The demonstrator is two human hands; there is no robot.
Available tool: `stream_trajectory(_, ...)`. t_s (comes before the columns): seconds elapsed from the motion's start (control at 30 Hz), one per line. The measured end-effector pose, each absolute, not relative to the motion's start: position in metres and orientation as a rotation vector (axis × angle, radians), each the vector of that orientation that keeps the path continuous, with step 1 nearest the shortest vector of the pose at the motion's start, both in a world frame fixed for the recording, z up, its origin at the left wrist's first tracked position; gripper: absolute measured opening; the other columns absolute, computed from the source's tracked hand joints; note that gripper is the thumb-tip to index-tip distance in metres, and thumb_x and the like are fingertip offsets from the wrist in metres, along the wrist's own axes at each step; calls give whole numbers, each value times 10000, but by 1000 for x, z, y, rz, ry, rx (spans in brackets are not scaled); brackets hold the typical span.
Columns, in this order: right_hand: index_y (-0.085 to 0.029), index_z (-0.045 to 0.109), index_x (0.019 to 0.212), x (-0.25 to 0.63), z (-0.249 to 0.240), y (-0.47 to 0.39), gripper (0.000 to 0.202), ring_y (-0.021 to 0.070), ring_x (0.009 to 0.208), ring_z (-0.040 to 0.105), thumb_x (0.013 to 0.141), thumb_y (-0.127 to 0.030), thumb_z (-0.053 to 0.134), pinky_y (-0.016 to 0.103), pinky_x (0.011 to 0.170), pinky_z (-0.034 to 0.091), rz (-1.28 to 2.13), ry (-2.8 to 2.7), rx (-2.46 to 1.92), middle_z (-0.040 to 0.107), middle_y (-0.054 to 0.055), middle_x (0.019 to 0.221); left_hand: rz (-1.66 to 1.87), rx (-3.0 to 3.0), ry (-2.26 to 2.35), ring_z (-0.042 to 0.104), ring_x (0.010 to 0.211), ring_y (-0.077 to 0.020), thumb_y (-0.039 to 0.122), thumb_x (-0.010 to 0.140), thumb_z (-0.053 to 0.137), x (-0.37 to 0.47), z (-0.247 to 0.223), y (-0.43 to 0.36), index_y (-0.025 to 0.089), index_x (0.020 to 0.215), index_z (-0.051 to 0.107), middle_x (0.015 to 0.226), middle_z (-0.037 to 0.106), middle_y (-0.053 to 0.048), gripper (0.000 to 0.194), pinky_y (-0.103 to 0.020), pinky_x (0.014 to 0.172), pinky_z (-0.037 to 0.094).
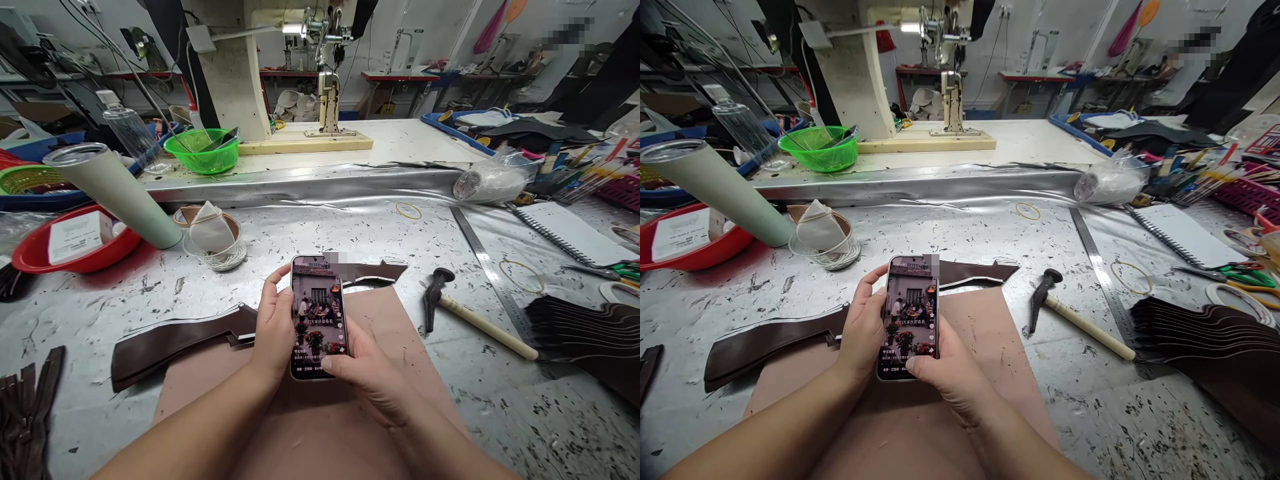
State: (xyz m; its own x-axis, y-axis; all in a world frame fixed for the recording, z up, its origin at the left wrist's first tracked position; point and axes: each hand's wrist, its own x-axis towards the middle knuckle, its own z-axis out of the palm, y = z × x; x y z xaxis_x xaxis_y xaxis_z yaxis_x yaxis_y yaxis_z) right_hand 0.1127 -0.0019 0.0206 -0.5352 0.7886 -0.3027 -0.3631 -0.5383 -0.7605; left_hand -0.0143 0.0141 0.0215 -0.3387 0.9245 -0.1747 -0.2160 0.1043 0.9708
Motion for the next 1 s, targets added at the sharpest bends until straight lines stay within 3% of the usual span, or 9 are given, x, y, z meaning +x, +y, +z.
stream_trajectory(0.23, -205, 526, 1125, 112, 22, -2, 562, 278, 1073, 548, 601, -219, 729, 431, 923, 390, 2117, -829, -825, 648, 58, 1067, 1473, 745, 1351, 595, 581, -111, 300, 829, 466, -13, 23, 15, 254, 1163, 481, 709, 642, 35, 338, -223, 577, 505)
stream_trajectory(0.77, -197, 542, 1111, 112, 22, -2, 556, 276, 1039, 561, 591, -212, 739, 440, 921, 390, 2112, -838, -846, 654, 64, 1031, 1453, 751, 1365, 600, 554, -120, 289, 852, 442, -13, 23, 15, 250, 1177, 466, 696, 640, 25, 329, -201, 491, 468)
stream_trajectory(1.0, -208, 537, 1115, 114, 19, -2, 567, 268, 1029, 563, 584, -198, 737, 419, 901, 400, 2127, -841, -847, 655, 53, 1023, 1459, 759, 1351, 613, 590, -127, 291, 849, 448, -14, 21, 15, 257, 1174, 469, 734, 652, 20, 328, -233, 556, 501)
